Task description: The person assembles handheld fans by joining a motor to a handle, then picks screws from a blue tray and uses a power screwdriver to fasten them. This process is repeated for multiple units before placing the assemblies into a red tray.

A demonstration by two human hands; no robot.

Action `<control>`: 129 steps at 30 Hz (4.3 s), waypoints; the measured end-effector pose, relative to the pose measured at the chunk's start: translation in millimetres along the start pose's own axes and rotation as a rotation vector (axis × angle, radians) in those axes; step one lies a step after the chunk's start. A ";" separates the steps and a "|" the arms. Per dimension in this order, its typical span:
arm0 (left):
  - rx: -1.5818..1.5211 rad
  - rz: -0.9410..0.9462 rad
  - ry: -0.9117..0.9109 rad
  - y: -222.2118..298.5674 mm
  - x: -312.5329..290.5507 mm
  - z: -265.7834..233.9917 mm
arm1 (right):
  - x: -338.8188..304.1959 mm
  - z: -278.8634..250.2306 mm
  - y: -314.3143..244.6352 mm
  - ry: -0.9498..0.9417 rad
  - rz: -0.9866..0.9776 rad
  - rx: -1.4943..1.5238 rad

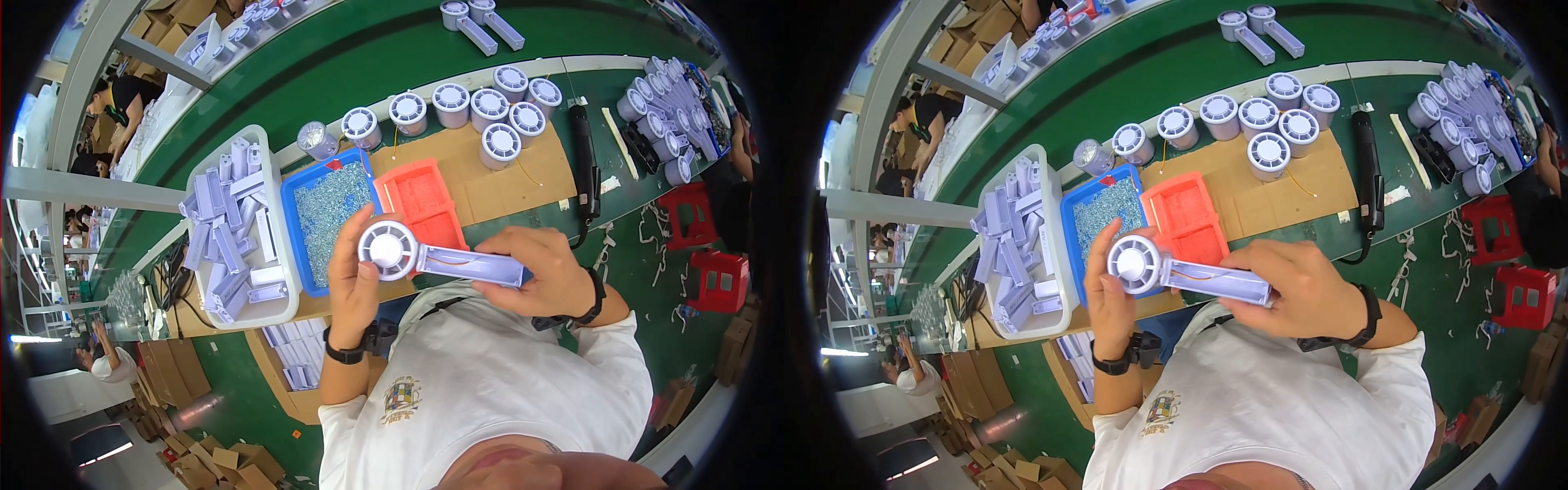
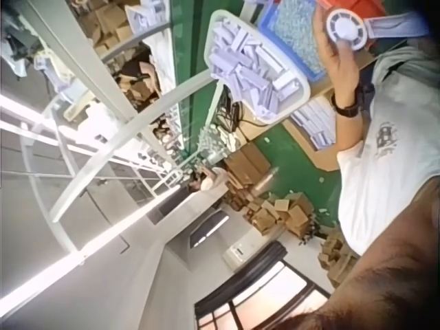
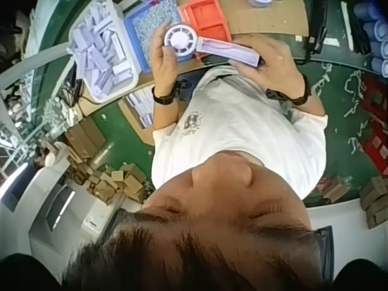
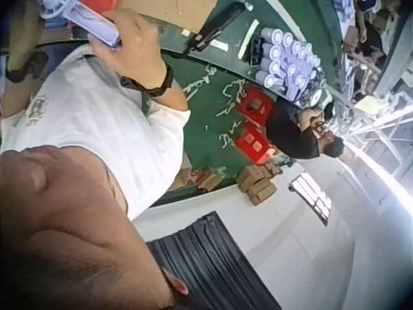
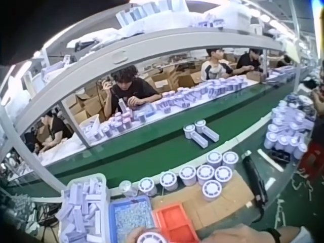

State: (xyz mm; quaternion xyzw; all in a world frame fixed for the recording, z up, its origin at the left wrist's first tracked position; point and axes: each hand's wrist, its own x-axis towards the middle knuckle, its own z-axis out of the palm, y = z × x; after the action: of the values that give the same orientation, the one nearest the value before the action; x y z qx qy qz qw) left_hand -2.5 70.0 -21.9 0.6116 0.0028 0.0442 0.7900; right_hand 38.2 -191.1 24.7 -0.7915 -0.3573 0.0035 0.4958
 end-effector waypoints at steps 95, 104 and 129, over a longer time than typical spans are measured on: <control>0.249 0.550 -0.216 -46.2 4.5 5.4 | 10.2 52.0 -1.0 0.362 -0.260 -0.070; 0.255 0.485 -0.380 -39.1 -0.1 3.7 | 24.6 31.5 26.4 -0.079 -0.369 -0.033; 0.542 0.347 -0.128 -29.4 30.5 4.1 | 71.4 45.1 68.8 0.044 -0.052 -0.071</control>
State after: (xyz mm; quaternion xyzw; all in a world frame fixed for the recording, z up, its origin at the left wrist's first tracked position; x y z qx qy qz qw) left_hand 30.1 61.0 -47.8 0.7924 -0.1397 0.1372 0.5777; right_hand 113.8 -132.6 -27.6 -0.7988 -0.3668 -0.0394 0.4752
